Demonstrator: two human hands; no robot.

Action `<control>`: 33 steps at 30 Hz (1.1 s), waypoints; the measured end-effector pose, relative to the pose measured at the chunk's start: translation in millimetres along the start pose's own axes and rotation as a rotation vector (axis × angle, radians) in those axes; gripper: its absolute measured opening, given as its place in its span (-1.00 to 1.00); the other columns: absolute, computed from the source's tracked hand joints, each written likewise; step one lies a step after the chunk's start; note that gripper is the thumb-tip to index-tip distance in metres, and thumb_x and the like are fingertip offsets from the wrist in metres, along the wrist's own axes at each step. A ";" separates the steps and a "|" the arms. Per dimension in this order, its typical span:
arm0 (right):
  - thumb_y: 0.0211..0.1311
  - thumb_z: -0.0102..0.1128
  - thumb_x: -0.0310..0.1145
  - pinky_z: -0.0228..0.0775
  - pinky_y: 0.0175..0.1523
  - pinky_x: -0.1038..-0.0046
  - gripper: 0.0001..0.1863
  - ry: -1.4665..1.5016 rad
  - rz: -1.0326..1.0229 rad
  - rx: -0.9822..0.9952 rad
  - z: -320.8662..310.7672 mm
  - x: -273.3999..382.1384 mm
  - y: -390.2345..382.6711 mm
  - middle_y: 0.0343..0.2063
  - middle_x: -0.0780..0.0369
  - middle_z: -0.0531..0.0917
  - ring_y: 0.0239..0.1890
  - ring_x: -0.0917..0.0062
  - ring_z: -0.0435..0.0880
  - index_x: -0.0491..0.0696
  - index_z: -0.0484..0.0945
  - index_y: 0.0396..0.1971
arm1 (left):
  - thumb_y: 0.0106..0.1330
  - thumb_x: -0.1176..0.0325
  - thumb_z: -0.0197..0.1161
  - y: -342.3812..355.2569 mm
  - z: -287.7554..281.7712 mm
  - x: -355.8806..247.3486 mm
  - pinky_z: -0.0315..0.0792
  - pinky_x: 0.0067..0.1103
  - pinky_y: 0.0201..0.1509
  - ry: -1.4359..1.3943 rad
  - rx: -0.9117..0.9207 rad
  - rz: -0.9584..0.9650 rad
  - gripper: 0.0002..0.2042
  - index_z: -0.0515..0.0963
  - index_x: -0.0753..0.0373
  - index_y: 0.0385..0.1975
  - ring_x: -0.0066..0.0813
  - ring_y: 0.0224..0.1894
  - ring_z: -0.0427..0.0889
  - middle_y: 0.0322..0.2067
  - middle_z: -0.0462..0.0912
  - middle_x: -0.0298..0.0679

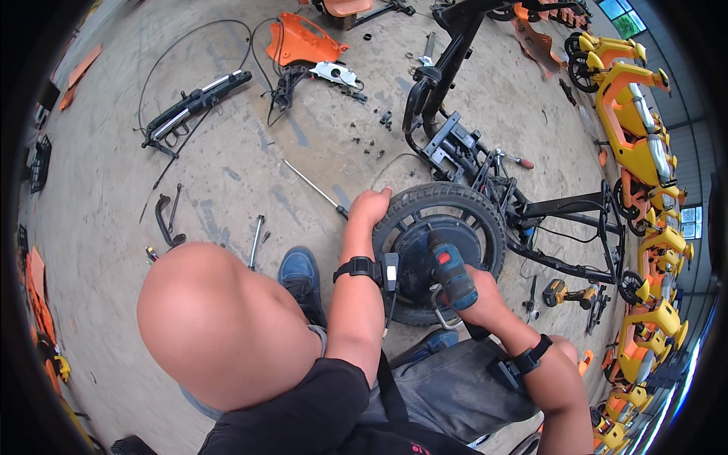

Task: The person uses a screwdriver to pry at a scooter tire, then handles electrical components on the floor, and finally uses a power drill to fasten screws onto the wheel assembly.

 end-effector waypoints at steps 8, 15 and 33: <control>0.03 0.28 -0.27 0.52 -0.14 0.12 -0.69 -0.053 -0.006 -0.027 -11.3 5.5 5.0 -0.43 -0.12 0.66 -0.27 -0.09 0.65 -0.23 0.57 -0.35 | 0.28 -0.03 0.04 -9.9 -5.5 -0.6 0.38 -0.29 0.22 -0.032 -0.045 -0.031 -0.43 0.64 0.48 -0.16 0.14 0.10 0.58 -0.07 0.61 0.30; -0.02 0.27 -0.34 0.52 -0.19 0.16 -0.79 -0.393 -0.110 0.012 -28.2 28.1 9.2 -0.47 -0.02 0.67 -0.31 0.06 0.69 -0.17 0.54 -0.44 | 0.31 -0.04 -0.03 -13.6 -9.2 0.7 0.38 -0.27 0.25 0.006 -0.024 -0.067 -0.46 0.68 0.33 -0.11 0.05 0.13 0.58 -0.02 0.64 0.15; 0.11 0.24 -0.31 0.37 -0.11 0.24 -0.88 -2.058 -1.016 0.635 6.3 74.7 27.6 -0.40 0.34 0.74 -0.32 0.43 0.70 0.12 0.74 -0.40 | 0.30 0.01 -0.06 -32.5 1.7 -35.8 0.43 -0.24 0.18 0.029 0.009 -0.051 -0.48 0.68 0.34 -0.14 0.08 0.08 0.60 -0.05 0.65 0.16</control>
Point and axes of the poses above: each hand's wrist, its own y-axis towards the middle knuckle, its own z-axis out of the palm, x = y × z, the point moved 10 cm from there along y, towards the middle knuckle
